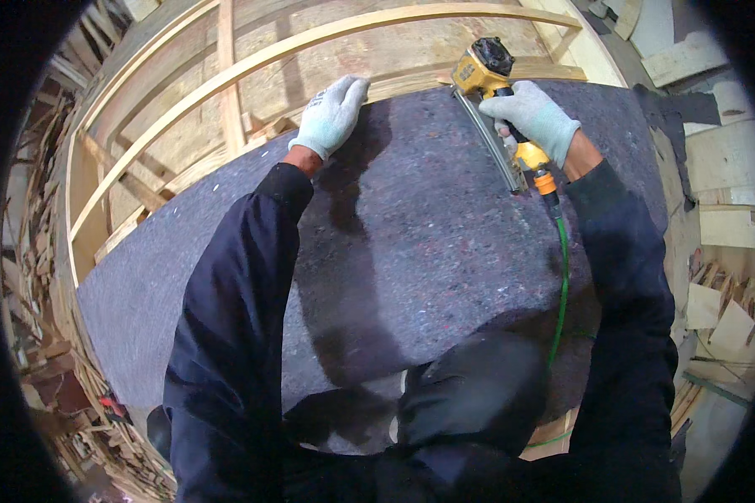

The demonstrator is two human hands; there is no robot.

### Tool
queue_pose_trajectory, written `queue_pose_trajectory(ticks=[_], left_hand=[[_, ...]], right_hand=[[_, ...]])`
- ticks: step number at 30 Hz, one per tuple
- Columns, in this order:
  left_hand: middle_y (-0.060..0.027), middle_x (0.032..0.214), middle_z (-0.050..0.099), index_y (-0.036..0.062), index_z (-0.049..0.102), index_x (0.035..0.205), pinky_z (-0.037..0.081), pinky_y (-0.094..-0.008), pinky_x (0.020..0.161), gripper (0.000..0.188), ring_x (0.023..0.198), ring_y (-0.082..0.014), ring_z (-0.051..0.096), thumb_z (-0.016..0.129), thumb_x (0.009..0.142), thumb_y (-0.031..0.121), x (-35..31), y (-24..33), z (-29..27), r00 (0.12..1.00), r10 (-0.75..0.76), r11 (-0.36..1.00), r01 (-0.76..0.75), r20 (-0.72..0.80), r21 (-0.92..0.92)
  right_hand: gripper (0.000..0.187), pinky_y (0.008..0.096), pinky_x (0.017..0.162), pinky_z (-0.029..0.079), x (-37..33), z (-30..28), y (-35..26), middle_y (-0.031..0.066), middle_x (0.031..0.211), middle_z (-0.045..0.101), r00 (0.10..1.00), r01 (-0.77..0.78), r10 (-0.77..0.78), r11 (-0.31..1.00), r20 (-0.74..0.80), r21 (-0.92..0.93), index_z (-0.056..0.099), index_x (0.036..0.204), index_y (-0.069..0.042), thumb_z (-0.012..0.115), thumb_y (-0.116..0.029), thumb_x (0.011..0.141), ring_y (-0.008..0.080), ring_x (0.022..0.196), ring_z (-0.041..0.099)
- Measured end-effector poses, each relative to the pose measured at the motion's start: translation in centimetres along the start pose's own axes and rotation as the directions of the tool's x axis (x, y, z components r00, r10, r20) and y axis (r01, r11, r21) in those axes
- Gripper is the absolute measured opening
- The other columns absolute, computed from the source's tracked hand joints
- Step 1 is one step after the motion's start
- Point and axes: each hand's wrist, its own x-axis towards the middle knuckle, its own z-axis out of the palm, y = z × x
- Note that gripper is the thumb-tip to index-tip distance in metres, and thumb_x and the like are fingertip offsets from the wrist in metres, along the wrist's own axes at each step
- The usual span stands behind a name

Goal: The person installs a piece of carpet onto a curved wooden frame. They use a pneumatic nail gun to fasten the carpet along the edges, then switch to a utility knife to trim excess material around the frame. The person repeatedly staples and trims to fit the carpet to the curved shape.

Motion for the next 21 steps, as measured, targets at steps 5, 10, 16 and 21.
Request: queue_pose_trajectory(ticks=[5,10,16,21], left_hand=[[-0.0190,0.109,0.069,0.0064,0.066,0.116,0.051,-0.0442,0.087,0.029,0.104,-0.0390,0.066,0.052,0.102,0.027,-5.1,-2.7,-6.7,0.974,0.064,0.995,-0.078,-0.216,-0.057],[-0.0193,0.108,0.070,0.0075,0.066,0.114,0.052,-0.0454,0.085,0.029,0.101,-0.0386,0.067,0.051,0.103,0.029,-14.3,-12.3,-18.4,0.960,-0.123,0.954,0.184,-0.252,0.236],[-0.0183,0.105,0.070,0.0074,0.066,0.111,0.050,-0.0479,0.085,0.033,0.101,-0.0391,0.066,0.046,0.103,0.033,-24.0,-20.5,-23.7,0.942,-0.260,0.858,0.326,-0.210,0.398],[-0.0163,0.106,0.069,0.0094,0.065,0.109,0.050,-0.0471,0.086,0.032,0.100,-0.0371,0.066,0.044,0.103,0.032,-24.7,-22.1,-22.7,0.967,-0.104,0.858,0.206,-0.233,0.470]], right_hand=[[0.022,0.0243,0.040,0.045,0.5,3.2,-1.8,0.0014,0.061,0.057,0.995,0.012,-0.006,0.998,0.102,-0.060,0.060,0.086,-0.001,0.068,-0.020,0.091,0.0093,0.045,0.053],[0.026,0.0284,0.042,0.046,0.2,9.4,-5.0,0.0040,0.058,0.059,0.998,0.021,-0.018,0.999,0.062,-0.048,0.062,0.072,-0.002,0.069,-0.023,0.086,0.0112,0.044,0.056],[0.024,0.0281,0.039,0.045,-0.8,17.0,-9.1,0.0048,0.058,0.059,0.994,-0.003,-0.002,0.999,0.108,0.044,0.062,0.072,-0.002,0.069,-0.020,0.087,0.0112,0.044,0.056],[0.024,0.0291,0.039,0.044,-1.5,21.9,-12.7,0.0041,0.057,0.057,0.991,-0.001,0.014,0.995,0.130,-0.104,0.062,0.073,-0.002,0.069,-0.020,0.087,0.0115,0.043,0.054]])
